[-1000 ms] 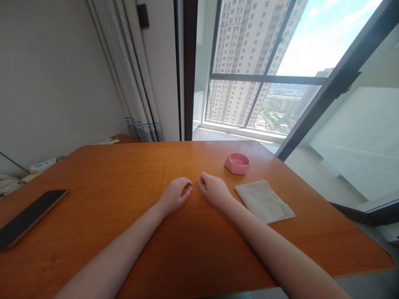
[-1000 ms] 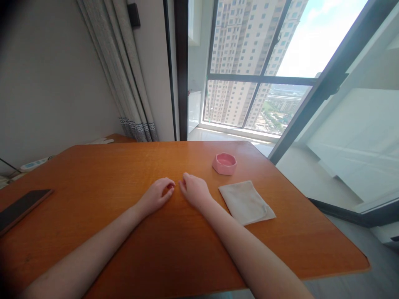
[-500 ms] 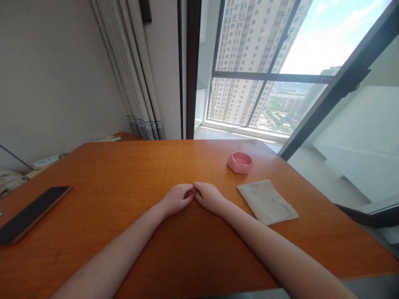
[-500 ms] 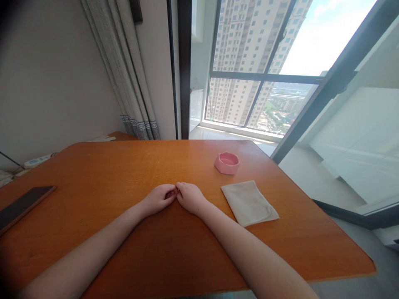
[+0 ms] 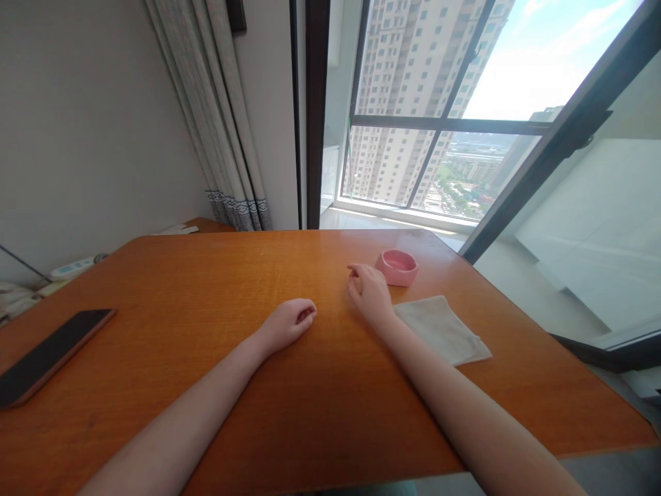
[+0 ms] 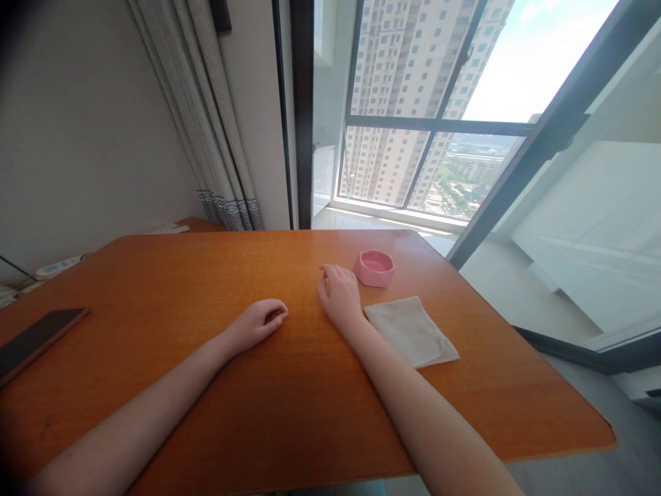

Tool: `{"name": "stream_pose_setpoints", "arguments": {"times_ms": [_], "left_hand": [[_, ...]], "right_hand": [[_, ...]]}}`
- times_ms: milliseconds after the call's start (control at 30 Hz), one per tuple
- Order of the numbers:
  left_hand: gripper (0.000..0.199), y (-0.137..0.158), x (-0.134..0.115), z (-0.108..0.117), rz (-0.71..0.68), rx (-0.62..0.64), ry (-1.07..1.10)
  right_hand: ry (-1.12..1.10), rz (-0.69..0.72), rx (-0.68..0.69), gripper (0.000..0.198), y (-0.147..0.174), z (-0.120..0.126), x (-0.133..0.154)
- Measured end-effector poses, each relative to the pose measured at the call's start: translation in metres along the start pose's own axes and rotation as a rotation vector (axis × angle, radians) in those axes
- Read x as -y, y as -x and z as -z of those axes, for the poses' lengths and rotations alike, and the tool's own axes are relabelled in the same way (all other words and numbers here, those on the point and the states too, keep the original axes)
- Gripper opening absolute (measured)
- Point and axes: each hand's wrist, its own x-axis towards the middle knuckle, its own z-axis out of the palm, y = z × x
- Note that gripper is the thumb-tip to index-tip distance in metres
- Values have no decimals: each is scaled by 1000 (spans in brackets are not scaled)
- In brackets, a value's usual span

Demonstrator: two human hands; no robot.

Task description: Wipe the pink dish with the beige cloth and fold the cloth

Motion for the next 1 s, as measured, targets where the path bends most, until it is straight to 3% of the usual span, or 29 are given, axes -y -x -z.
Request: {"name": "stream_pose_setpoints", "arguments": {"times_ms": [100, 233, 300, 500, 633, 800, 867, 1000], "left_hand": [[22, -1, 5, 2, 53, -105, 75], [21, -1, 7, 1, 70, -107, 108], [20, -1, 7, 1, 65, -80, 87], [21, -1, 9, 0, 41, -77, 23], [21, -1, 8, 3, -60, -164, -103], [60, 0, 1, 10, -256, -249, -398], [53, 0, -3, 12, -312, -236, -473], [15, 0, -8, 16, -344, -181, -512]], "right_hand": [[235, -192, -166, 49, -10, 20, -36], [363, -375, 25, 48, -11, 20, -71], [373, -369, 60, 40, -11, 14, -82], [319, -217, -24, 19, -17, 9, -100], [174, 55, -30, 15, -17, 9, -70], [-37, 439, 85, 11, -3, -8, -1], [-106, 523, 97, 11, 4, -16, 18], [-172, 564, 96, 14, 10, -24, 30]]}}
